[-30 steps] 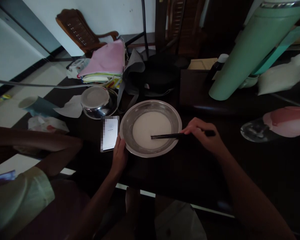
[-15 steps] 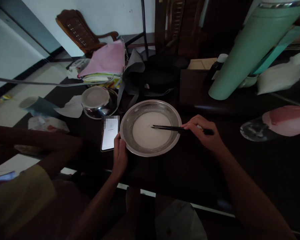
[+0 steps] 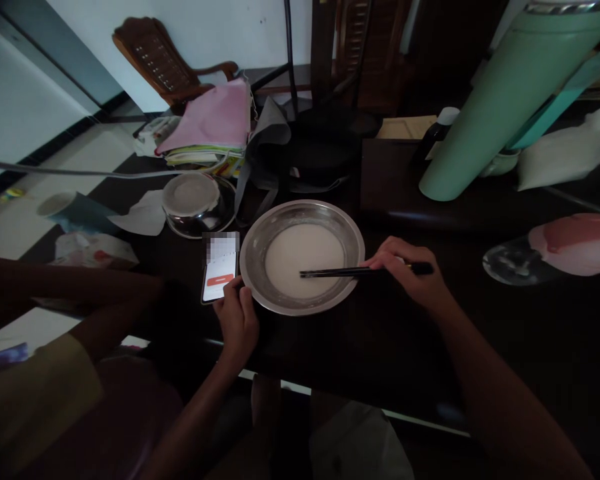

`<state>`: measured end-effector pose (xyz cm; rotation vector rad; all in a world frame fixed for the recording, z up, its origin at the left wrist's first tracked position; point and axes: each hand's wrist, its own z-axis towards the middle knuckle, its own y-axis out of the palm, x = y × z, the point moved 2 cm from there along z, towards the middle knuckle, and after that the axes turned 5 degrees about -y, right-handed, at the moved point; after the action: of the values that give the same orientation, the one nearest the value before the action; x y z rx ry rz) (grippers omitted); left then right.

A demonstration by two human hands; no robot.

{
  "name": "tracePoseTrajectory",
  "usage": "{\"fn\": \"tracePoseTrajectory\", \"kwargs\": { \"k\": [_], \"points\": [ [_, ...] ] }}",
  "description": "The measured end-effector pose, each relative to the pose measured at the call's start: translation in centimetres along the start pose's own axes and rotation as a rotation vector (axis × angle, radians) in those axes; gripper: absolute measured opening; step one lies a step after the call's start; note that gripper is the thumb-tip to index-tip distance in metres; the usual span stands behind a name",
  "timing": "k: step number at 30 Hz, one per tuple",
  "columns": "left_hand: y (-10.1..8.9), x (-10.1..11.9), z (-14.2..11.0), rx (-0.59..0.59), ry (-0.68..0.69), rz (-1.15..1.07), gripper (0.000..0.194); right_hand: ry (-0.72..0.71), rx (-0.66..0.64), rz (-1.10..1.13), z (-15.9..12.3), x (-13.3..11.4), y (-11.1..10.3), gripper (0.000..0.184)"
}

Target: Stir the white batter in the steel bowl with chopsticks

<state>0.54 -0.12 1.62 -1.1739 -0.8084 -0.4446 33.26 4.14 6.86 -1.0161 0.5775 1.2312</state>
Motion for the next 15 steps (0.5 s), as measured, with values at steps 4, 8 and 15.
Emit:
{"fn": "tracePoseTrajectory", "kwargs": {
  "k": [4, 8, 15],
  "points": [
    [-0.1, 0.4, -0.3, 0.026, 0.058, 0.15, 0.038, -0.006, 0.011, -0.037, 0.0, -0.1, 0.0, 0.027],
    [-0.4, 0.7, -0.7, 0.04, 0.127, 0.234, 0.039, -0.008, 0.071, -0.021, 0.0, -0.3, 0.0, 0.028],
    [-0.9, 1.4, -1.1, 0.029, 0.083, 0.404, 0.042, -0.008, 0.056, -0.042, 0.0, -0.1, 0.1, 0.028]
  ]
}}
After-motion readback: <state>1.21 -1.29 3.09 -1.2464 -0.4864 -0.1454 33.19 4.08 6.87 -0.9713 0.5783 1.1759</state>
